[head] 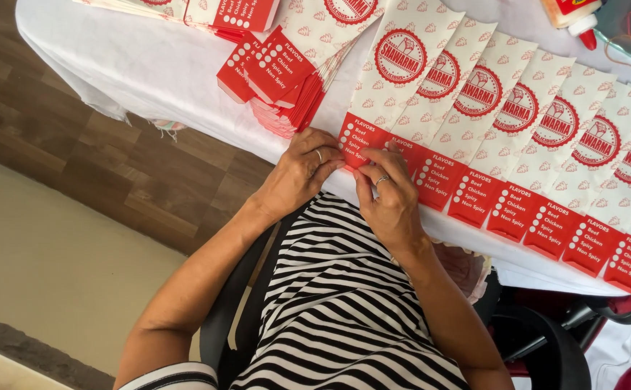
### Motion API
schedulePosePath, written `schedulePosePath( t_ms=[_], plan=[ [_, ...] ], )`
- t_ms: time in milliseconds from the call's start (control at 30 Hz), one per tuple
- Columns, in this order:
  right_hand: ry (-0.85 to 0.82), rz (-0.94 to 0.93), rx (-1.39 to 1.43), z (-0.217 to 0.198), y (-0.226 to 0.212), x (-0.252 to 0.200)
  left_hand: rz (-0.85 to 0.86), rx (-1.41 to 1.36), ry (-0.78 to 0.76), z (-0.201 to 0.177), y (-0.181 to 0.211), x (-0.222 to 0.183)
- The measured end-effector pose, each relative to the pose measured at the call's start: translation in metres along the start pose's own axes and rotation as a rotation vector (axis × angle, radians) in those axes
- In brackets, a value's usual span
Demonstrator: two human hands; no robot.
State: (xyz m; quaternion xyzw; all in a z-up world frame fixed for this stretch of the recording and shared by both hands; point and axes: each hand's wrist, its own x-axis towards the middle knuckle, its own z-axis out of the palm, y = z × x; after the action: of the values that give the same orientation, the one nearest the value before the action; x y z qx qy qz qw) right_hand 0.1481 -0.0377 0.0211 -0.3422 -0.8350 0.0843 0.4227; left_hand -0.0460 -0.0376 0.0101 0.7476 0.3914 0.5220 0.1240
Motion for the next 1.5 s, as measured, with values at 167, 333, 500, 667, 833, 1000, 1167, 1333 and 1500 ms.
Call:
schedulePosePath(
  t_ms=[167, 333, 500, 667, 833, 1000, 1167, 1333, 1500],
  plan=[
    [-0.007, 0.085, 0.014, -0.001, 0.0, 0.003, -0.146, 0.0, 0.023, 0.005, 0.005, -0.002],
    [-0.036, 0.146, 0.048, -0.007, -0.002, 0.013, -0.242, -0.015, 0.037, 0.004, 0.018, 0.006],
    [-0.136, 0.227, 0.088, -0.011, 0.001, 0.013, -0.488, -0.154, -0.008, 0.0, 0.014, 0.003],
    [-0.126, 0.202, 0.073, -0.009, 0.001, 0.01, -0.451, -0.121, -0.022, -0.005, 0.028, 0.01],
    [-0.13, 0.147, 0.027, -0.016, -0.009, 0.019, -0.168, -0.009, -0.149, -0.005, 0.039, 0.015],
    [-0.171, 0.134, 0.106, -0.006, 0.005, 0.008, -0.097, 0.105, -0.125, -0.004, 0.038, 0.011],
    [-0.173, 0.136, 0.114, -0.004, 0.008, 0.005, -0.089, 0.119, -0.132, -0.003, 0.035, 0.01],
    [-0.039, 0.143, 0.271, -0.044, 0.029, 0.033, -0.037, 0.107, -0.083, -0.001, 0.032, 0.009],
    [0.149, 0.301, -0.035, -0.106, 0.16, 0.083, 0.013, 0.034, -0.102, -0.005, 0.033, 0.009]
  ],
)
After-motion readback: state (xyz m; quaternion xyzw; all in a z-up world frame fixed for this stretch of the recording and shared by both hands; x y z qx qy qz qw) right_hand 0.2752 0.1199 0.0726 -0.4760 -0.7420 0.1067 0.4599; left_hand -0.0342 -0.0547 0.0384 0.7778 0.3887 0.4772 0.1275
